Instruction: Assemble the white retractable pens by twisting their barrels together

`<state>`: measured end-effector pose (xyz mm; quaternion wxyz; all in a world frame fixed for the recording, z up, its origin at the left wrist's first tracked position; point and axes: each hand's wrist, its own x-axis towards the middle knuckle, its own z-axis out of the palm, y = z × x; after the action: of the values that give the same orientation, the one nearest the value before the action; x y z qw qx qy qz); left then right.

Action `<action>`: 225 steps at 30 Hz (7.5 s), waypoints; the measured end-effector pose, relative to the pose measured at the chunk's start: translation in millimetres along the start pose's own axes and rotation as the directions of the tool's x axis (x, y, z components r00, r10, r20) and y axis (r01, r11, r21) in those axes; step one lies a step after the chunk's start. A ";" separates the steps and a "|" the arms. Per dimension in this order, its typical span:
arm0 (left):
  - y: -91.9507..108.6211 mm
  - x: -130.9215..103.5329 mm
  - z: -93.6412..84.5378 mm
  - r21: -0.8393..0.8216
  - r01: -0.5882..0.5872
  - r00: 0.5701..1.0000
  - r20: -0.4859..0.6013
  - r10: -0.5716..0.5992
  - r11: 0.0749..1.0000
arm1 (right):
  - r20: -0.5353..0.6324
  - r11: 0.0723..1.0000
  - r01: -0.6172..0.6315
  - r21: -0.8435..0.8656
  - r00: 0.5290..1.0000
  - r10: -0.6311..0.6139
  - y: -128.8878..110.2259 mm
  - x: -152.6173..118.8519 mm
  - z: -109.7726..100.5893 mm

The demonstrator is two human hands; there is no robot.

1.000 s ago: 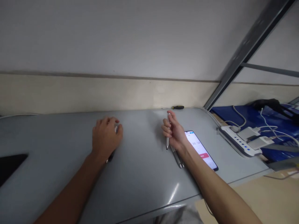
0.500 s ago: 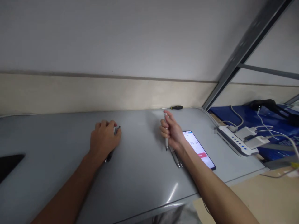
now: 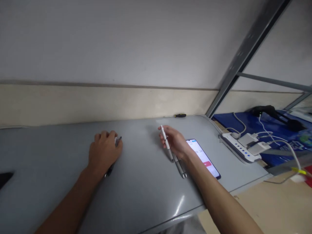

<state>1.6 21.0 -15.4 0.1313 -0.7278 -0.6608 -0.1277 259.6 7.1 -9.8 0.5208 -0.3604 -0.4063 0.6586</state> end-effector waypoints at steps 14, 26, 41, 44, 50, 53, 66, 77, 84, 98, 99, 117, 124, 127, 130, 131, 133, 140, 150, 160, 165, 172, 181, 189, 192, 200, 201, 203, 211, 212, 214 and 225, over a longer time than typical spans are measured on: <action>-0.7 1.1 -2.4 -0.016 -0.018 1.000 0.007 0.018 1.000 | -0.110 0.333 -0.029 -0.942 0.968 -0.227 5.8 -3.2 -8.7; -2.3 5.2 0.5 -0.077 0.005 0.999 0.037 -0.003 0.997 | -0.166 0.180 -0.139 -0.974 0.975 -0.146 4.7 -5.3 -8.0; -8.6 6.9 8.2 -0.102 -0.045 0.999 -0.019 0.043 0.994 | -0.168 0.167 -0.139 -0.976 0.970 -0.174 7.6 0.1 -15.4; -7.1 5.8 6.0 -0.075 -0.046 0.999 -0.006 0.045 0.996 | -0.170 0.180 -0.140 -0.974 0.971 -0.165 6.1 -1.3 -13.8; 2.2 2.4 -10.7 0.032 -0.065 0.997 0.050 0.064 0.997 | -0.178 0.156 -0.153 -0.976 0.970 -0.166 4.6 -3.8 -7.0; 3.4 2.4 -14.6 0.035 -0.038 0.996 0.081 0.035 0.999 | -0.159 0.110 -0.138 -0.984 0.964 -0.213 6.7 -3.7 -2.7; 31.0 -6.5 0.9 -0.241 -0.323 0.940 0.031 0.340 0.915 | 0.173 0.200 0.246 -0.948 0.931 -0.322 16.2 -6.9 9.5; 41.8 -14.6 2.7 -0.613 -0.327 0.907 0.009 0.420 0.719 | 0.202 0.436 0.310 -0.845 0.939 -0.277 12.6 -6.3 9.3; 33.0 -5.9 1.4 -0.597 -0.372 0.914 -0.101 0.393 0.711 | 0.046 0.744 0.150 -0.651 0.986 -0.159 0.8 -7.5 10.2; 36.7 -7.5 1.4 -0.574 -0.455 0.885 -0.208 0.416 0.681 | -0.027 0.787 0.045 -0.616 0.997 -0.078 5.1 -3.6 1.9; 37.1 -7.2 1.6 -0.552 -0.462 0.883 -0.218 0.415 0.694 | -0.036 0.804 0.028 -0.594 0.997 -0.061 4.8 -3.9 2.3; 37.1 -6.8 8.0 -0.437 -0.368 0.924 -0.077 0.374 0.821 | 0.023 0.735 0.172 -0.656 0.978 -0.208 6.1 -7.0 13.3; 34.7 -4.9 6.9 -0.482 -0.328 0.934 -0.033 0.357 0.813 | 0.048 0.721 0.186 -0.667 0.977 -0.208 5.2 -5.3 12.3; 35.8 -6.3 4.8 -0.477 -0.345 0.925 -0.026 0.379 0.808 | 0.062 0.675 0.196 -0.711 0.974 -0.217 7.4 -4.3 9.7; 36.5 -7.2 4.3 -0.465 -0.350 0.922 -0.017 0.387 0.813 | 0.074 0.662 0.253 -0.706 0.955 -0.287 8.4 -4.3 8.4; 36.5 -7.2 4.3 -0.462 -0.351 0.922 -0.016 0.387 0.815 | 0.073 0.660 0.268 -0.701 0.949 -0.308 8.4 -4.6 8.4; 36.3 -7.2 4.4 -0.458 -0.355 0.919 -0.013 0.393 0.815 | 0.076 0.654 0.269 -0.707 0.948 -0.309 8.1 -5.5 8.5; 36.1 -7.8 4.0 -0.453 -0.390 0.902 -0.012 0.432 0.802 | 0.136 0.591 0.301 -0.748 0.942 -0.308 8.0 -7.2 9.8; 35.5 -8.4 7.2 -0.442 -0.411 0.893 -0.017 0.451 0.797 | 0.120 0.652 0.292 -0.700 0.948 -0.296 8.1 -5.9 9.8; 37.1 -8.1 5.7 -0.440 -0.415 0.892 -0.025 0.451 0.796 | 0.117 0.623 0.290 -0.726 0.945 -0.305 10.7 -5.8 8.5; 36.8 -8.8 7.8 -0.434 -0.424 0.887 -0.023 0.460 0.795 | 0.203 0.477 0.346 -0.808 0.923 -0.325 12.4 -5.9 7.7; 38.0 -10.1 8.8 -0.422 -0.396 0.888 0.051 0.457 0.815 | 0.365 0.153 0.469 -0.870 0.821 -0.438 17.0 -3.8 5.7; 38.8 -10.7 8.6 -0.461 -0.393 0.886 0.044 0.462 0.796 | 0.400 0.098 0.487 -0.868 0.802 -0.444 19.1 -4.2 4.9; 39.2 -11.0 4.8 -0.444 -0.388 0.896 0.024 0.444 0.808 | 0.354 0.138 0.422 -0.896 0.866 -0.354 17.8 -4.6 5.6; 39.9 -10.8 4.8 -0.447 -0.390 0.892 0.034 0.451 0.805 | 0.353 0.139 0.431 -0.892 0.854 -0.382 17.2 -4.2 5.2; 39.9 -12.8 3.6 -0.469 -0.370 0.907 0.005 0.421 0.802 | 0.289 0.121 0.372 -0.920 0.854 -0.432 14.1 -3.4 2.0; 39.5 -13.2 3.3 -0.469 -0.370 0.908 -0.001 0.418 0.802 | 0.275 0.114 0.356 -0.928 0.856 -0.438 14.0 -2.8 0.6; 38.3 -13.5 3.1 -0.462 -0.362 0.915 -0.010 0.404 0.809 | 0.241 0.101 0.322 -0.942 0.850 -0.468 14.5 -1.1 -3.0; 33.3 -9.9 6.8 -0.375 -0.260 0.965 -0.066 0.254 0.890 | -0.028 0.485 0.241 -0.840 0.875 -0.483 14.9 2.6 -9.6; 33.3 -9.5 7.1 -0.373 -0.259 0.965 -0.061 0.255 0.891 | -0.062 0.576 0.240 -0.781 0.889 -0.454 14.4 2.6 -8.6; 33.9 -9.4 7.3 -0.378 -0.268 0.962 -0.054 0.268 0.886 | -0.098 0.734 0.243 -0.634 0.916 -0.388 13.2 2.7 -6.7; 38.2 -12.9 4.5 -0.440 -0.290 0.952 -0.046 0.301 0.850 | 0.118 0.155 0.252 -0.955 0.806 -0.580 13.8 1.5 -11.6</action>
<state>38.5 7.1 -25.1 -0.0272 -0.8329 -0.4962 -0.2434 264.3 8.6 -27.1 0.4175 -0.5540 -0.7179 0.0578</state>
